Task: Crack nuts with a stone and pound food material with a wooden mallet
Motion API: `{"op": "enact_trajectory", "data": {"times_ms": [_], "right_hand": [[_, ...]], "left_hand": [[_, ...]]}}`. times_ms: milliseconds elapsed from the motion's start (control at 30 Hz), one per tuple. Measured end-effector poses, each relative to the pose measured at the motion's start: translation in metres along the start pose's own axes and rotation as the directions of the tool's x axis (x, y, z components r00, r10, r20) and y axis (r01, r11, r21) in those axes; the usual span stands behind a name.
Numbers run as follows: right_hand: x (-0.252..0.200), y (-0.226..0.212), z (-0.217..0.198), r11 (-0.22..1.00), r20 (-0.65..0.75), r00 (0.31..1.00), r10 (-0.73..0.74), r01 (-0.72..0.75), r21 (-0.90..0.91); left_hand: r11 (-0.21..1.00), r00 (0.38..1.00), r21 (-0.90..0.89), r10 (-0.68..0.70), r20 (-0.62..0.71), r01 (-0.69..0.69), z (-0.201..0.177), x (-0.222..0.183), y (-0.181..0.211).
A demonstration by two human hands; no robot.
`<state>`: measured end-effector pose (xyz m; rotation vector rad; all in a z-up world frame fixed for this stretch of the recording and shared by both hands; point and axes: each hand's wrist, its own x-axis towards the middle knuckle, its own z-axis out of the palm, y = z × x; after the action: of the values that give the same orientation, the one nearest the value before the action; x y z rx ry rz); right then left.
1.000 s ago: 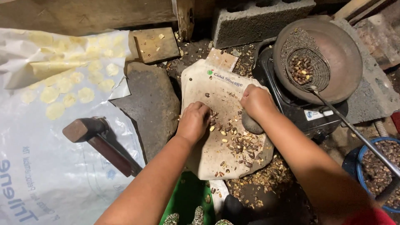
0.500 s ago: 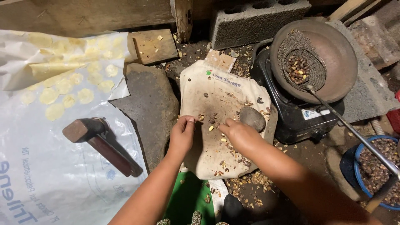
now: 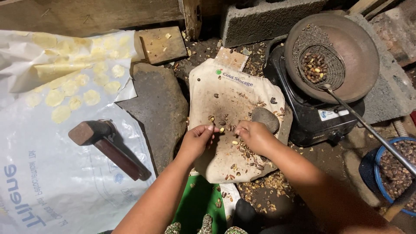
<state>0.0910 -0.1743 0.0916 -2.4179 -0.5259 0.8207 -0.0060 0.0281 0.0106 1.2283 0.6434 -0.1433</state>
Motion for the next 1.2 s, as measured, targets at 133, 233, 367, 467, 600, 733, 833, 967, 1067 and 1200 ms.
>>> {"op": "enact_trajectory", "data": {"times_ms": [133, 233, 367, 467, 600, 733, 833, 967, 1067, 1200], "right_hand": [[-0.023, -0.043, -0.023, 0.994, 0.018, 0.999, 0.041, -0.043, 0.104], [-0.01, -0.019, -0.001, 1.0, -0.018, 1.0, -0.021, 0.021, 0.016], [-0.01, -0.005, 0.023, 0.992, -0.033, 0.994, -0.107, 0.104, -0.066], [0.009, 0.021, 0.041, 0.916, 0.025, 0.98, -0.198, 0.194, -0.35], [0.014, 0.005, 0.031, 0.989, 0.021, 0.999, -0.027, 0.03, -0.147], [0.021, -0.018, 0.015, 0.981, -0.109, 0.976, -0.189, 0.182, -0.071], [0.037, -0.013, 0.032, 0.912, -0.018, 0.943, -0.333, 0.318, -0.26], [0.043, 0.0, 0.039, 0.871, 0.008, 0.934, -0.358, 0.337, -0.358], [0.029, -0.01, 0.017, 0.999, 0.07, 0.997, -0.04, 0.038, 0.017], [0.029, 0.004, 0.005, 0.618, 0.255, 0.965, 0.055, -0.234, 0.75]], "left_hand": [[0.991, 0.992, 0.117, 0.072, -0.106, -0.059, -0.001, 0.011, 0.005], [0.857, 0.96, 0.499, 0.233, -0.156, -0.127, -0.004, 0.033, 0.005], [0.67, 0.931, 0.712, 0.36, -0.063, -0.211, 0.005, 0.018, 0.024], [0.47, 0.902, 0.836, 0.427, 0.066, -0.283, 0.004, 0.021, 0.02], [0.373, 0.906, 0.878, 0.401, 0.139, -0.3, 0.004, 0.012, 0.031], [0.66, 0.929, 0.72, 0.366, -0.058, -0.215, -0.003, 0.012, 0.024], [0.968, 0.964, 0.252, 0.082, -0.254, -0.016, -0.014, 0.026, 0.004], [0.845, 0.963, 0.525, 0.216, -0.164, -0.1, 0.002, 0.011, 0.024], [0.685, 0.951, 0.691, 0.308, 0.013, -0.231, 0.019, -0.001, 0.035], [0.539, 0.938, 0.797, 0.332, 0.097, -0.273, 0.023, 0.003, 0.028]]}}
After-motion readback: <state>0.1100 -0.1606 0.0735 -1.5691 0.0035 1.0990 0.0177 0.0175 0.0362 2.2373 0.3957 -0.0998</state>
